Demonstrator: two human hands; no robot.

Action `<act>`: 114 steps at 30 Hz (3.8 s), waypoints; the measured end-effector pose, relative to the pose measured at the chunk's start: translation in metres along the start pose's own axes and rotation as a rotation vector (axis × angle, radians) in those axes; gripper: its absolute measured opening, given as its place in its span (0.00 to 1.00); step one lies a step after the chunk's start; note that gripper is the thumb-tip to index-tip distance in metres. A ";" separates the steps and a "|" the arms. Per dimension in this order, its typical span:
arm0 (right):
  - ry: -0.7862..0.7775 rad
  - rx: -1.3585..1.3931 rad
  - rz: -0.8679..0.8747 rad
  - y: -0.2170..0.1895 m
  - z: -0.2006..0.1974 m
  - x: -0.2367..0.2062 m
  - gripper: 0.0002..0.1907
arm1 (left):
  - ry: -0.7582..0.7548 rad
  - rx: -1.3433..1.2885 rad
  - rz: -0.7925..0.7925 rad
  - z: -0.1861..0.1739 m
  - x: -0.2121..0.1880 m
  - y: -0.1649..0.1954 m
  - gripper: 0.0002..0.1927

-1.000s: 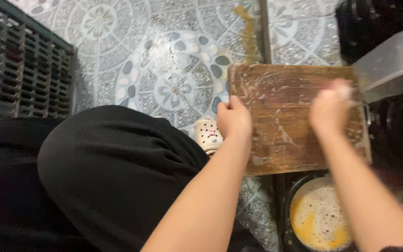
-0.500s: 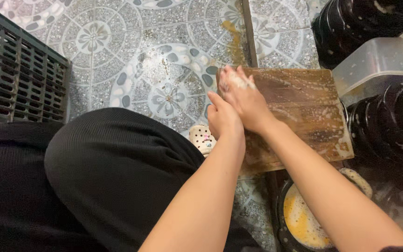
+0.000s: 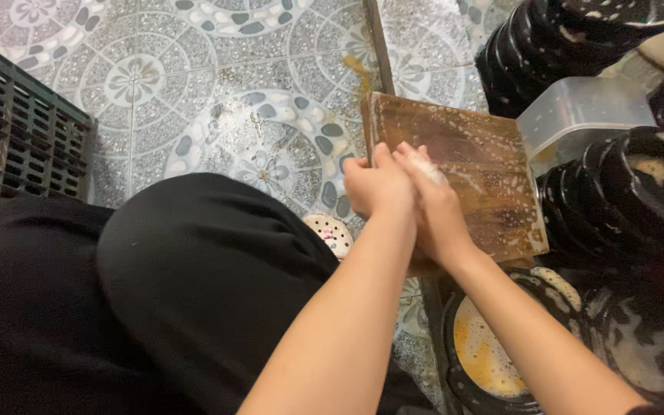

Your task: The person sits on the floor and scrubs a wooden cutting board with a soapy sponge, working the board's surface and edges. They then scrub black stone pots and bowls in a basin of soapy water, rubbing each item and setting cleaned pieces with the stacked dishes.

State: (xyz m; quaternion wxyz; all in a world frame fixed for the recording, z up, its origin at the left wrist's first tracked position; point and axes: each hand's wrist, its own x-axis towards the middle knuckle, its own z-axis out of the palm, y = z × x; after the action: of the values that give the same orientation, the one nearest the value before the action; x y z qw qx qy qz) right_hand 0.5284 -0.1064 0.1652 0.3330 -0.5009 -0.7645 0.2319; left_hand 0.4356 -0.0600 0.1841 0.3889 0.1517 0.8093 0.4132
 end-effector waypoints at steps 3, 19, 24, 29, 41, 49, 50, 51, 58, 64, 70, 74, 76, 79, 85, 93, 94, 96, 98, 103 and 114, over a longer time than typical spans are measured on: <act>-0.047 0.073 0.036 -0.006 -0.016 0.001 0.31 | -0.006 0.010 -0.031 -0.004 -0.014 0.014 0.21; -0.071 -0.264 0.219 -0.112 -0.082 -0.050 0.41 | -0.155 0.043 0.084 -0.027 -0.069 0.043 0.21; 0.012 -0.299 0.188 -0.118 -0.096 -0.042 0.31 | -0.160 0.059 0.255 -0.029 -0.077 0.047 0.21; 0.245 -0.417 0.111 -0.109 -0.109 -0.042 0.24 | -0.246 -0.014 0.491 -0.022 -0.083 0.047 0.21; 0.677 -0.324 0.083 -0.042 -0.188 -0.058 0.16 | -0.460 -0.034 0.226 0.018 -0.081 0.003 0.18; 0.688 -0.188 0.335 0.018 -0.237 -0.049 0.15 | -0.681 0.141 0.237 0.049 -0.067 -0.030 0.22; 0.660 -0.216 0.344 0.032 -0.251 -0.046 0.15 | -0.747 0.194 0.301 0.054 -0.066 -0.039 0.25; 0.620 -0.062 0.298 0.047 -0.264 -0.045 0.16 | -0.768 0.265 0.556 0.060 -0.067 -0.049 0.30; 0.632 0.322 0.257 0.135 -0.351 -0.068 0.15 | -0.987 0.365 1.018 0.080 -0.070 -0.099 0.43; 0.696 0.383 0.316 0.150 -0.364 -0.079 0.12 | -0.839 0.379 0.558 0.076 -0.087 -0.065 0.27; 0.720 0.408 0.345 0.154 -0.377 -0.086 0.09 | -0.833 -0.017 0.108 0.053 -0.082 -0.013 0.42; 0.731 0.417 0.354 0.163 -0.383 -0.086 0.09 | -1.103 -0.197 -0.081 0.046 -0.073 -0.006 0.39; 0.732 0.421 0.364 0.167 -0.379 -0.084 0.09 | -1.113 -0.189 -0.119 0.041 -0.068 -0.008 0.39; 0.729 0.425 0.374 0.174 -0.365 -0.076 0.10 | -1.151 -0.276 -0.148 0.031 -0.063 -0.004 0.37; 0.725 0.428 0.392 0.176 -0.352 -0.067 0.13 | -1.311 -0.613 -0.010 0.020 -0.056 0.032 0.29; 0.745 0.437 0.412 0.163 -0.315 -0.057 0.19 | -0.965 -0.644 0.160 -0.015 -0.030 0.057 0.24; 0.751 0.438 0.411 0.156 -0.307 -0.057 0.19 | -0.895 -0.579 0.174 -0.018 -0.023 0.059 0.24; 0.771 0.451 0.402 0.137 -0.291 -0.057 0.21 | -0.806 -0.551 0.206 -0.025 -0.011 0.058 0.24; 0.815 0.469 0.392 0.114 -0.270 -0.064 0.22 | -0.781 -0.629 0.256 -0.029 -0.001 0.055 0.24; 0.562 -0.647 0.122 0.058 -0.194 -0.118 0.28 | -0.630 -0.578 0.396 -0.041 0.018 0.056 0.25; -0.176 -0.641 0.512 0.030 -0.063 -0.214 0.31 | -0.392 -0.123 0.419 -0.055 -0.004 0.038 0.29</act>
State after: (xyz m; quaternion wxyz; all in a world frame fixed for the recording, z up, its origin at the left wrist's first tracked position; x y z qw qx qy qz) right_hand 0.6525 -0.2901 0.1275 0.0253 -0.7311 -0.6744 0.0997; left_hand 0.3940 -0.0689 0.2357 0.4526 0.3687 0.6429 0.4958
